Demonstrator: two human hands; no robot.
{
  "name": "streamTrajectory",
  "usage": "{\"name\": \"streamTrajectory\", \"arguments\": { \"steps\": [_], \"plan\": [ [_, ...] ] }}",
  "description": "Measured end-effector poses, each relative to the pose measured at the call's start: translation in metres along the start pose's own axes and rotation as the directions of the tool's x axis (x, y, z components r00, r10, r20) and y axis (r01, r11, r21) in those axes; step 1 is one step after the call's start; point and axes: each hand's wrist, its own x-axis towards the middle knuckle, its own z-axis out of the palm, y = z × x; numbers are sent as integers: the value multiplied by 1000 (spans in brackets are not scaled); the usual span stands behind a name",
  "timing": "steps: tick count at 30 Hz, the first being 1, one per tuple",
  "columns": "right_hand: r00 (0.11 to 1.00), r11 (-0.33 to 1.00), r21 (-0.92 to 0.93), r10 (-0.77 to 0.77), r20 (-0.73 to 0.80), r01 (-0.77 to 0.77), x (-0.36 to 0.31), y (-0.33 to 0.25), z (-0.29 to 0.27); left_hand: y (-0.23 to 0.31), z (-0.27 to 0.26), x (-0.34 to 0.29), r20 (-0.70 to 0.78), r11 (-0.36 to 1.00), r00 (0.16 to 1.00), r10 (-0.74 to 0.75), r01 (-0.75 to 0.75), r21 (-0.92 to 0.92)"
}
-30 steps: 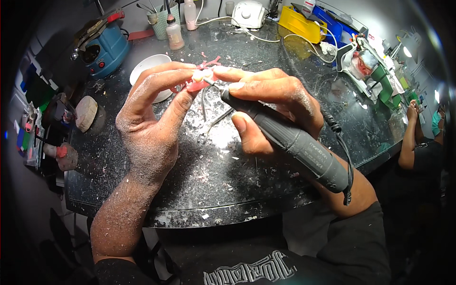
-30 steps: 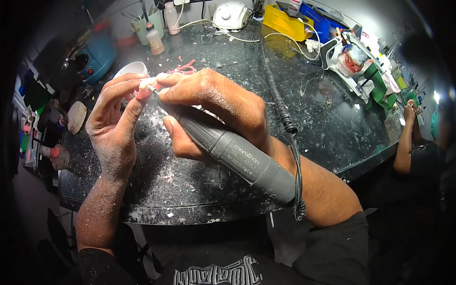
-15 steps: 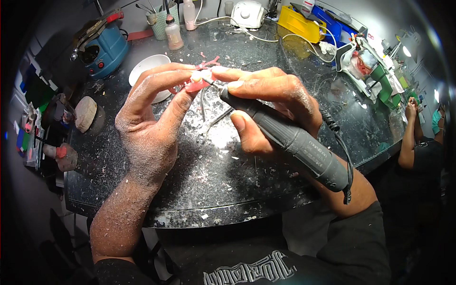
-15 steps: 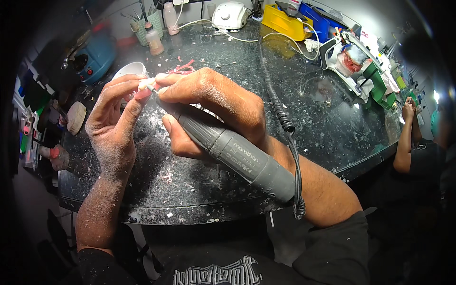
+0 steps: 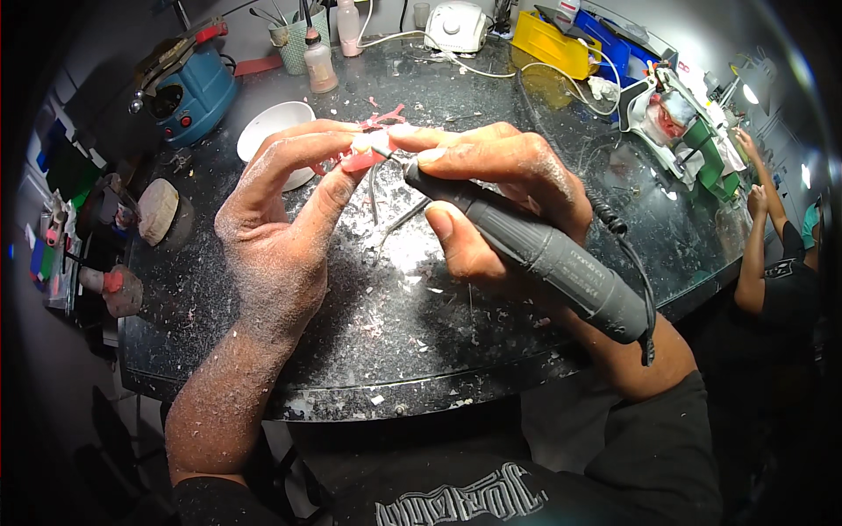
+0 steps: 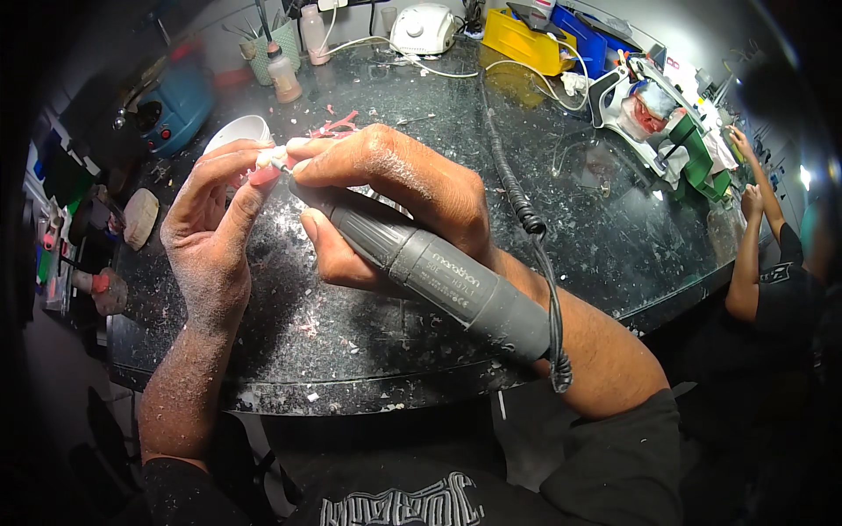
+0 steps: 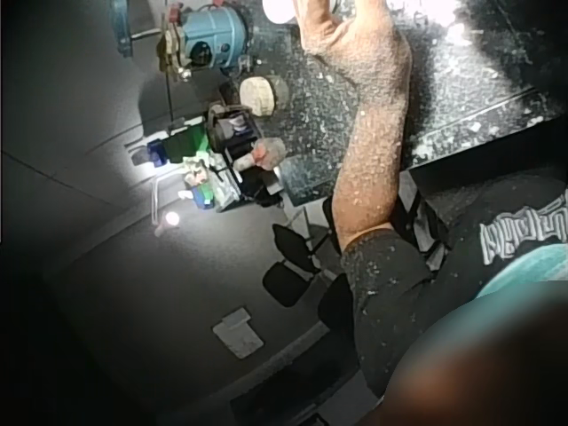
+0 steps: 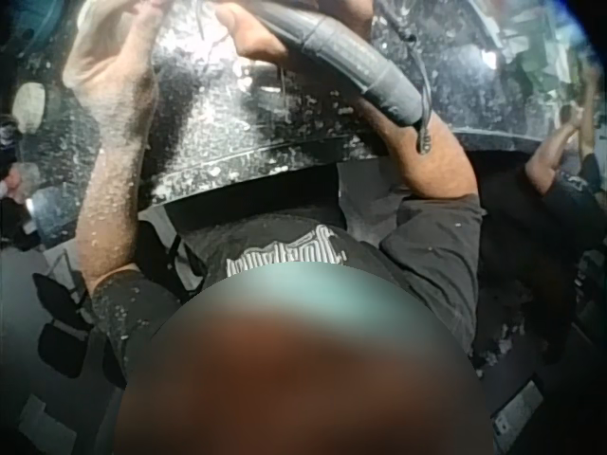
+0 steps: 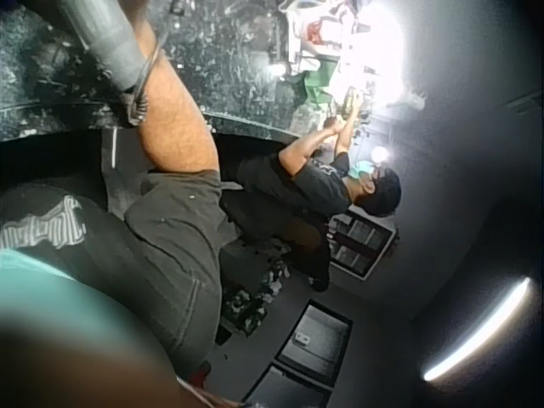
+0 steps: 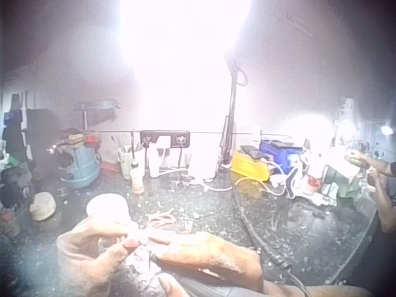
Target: The person uses a rotary tool to grind and shape a pink dental prosthesis held in their left hand. They switch to pliers to trim excess material, then return to the rotary tool to continue refining the edges and surfaces of the prosthesis.
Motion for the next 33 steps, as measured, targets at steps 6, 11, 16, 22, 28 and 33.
{"name": "streamTrajectory", "arguments": {
  "steps": [6,11,16,22,28,33],
  "plan": [
    [1000,1000,-10,-9,22,9,1,1,-2,-1,0,0,-3,1000,1000,14,-14,12],
    [999,999,10,35,10,-35,0,-2,-2,-1,0,0,9,1000,1000,12,-12,17],
    [1000,999,30,25,7,-25,0,-1,-2,1,1,-1,5,1000,1000,-6,7,-3],
    [1000,999,32,8,6,-8,0,2,-1,-2,1,-1,5,1000,1000,3,-3,4],
    [998,997,48,54,-12,-53,0,0,0,0,1,-1,12,999,1000,-23,23,24],
    [998,997,45,66,-4,-66,0,-1,-1,0,1,-1,5,1000,1000,-20,20,-5]
  ]
}}
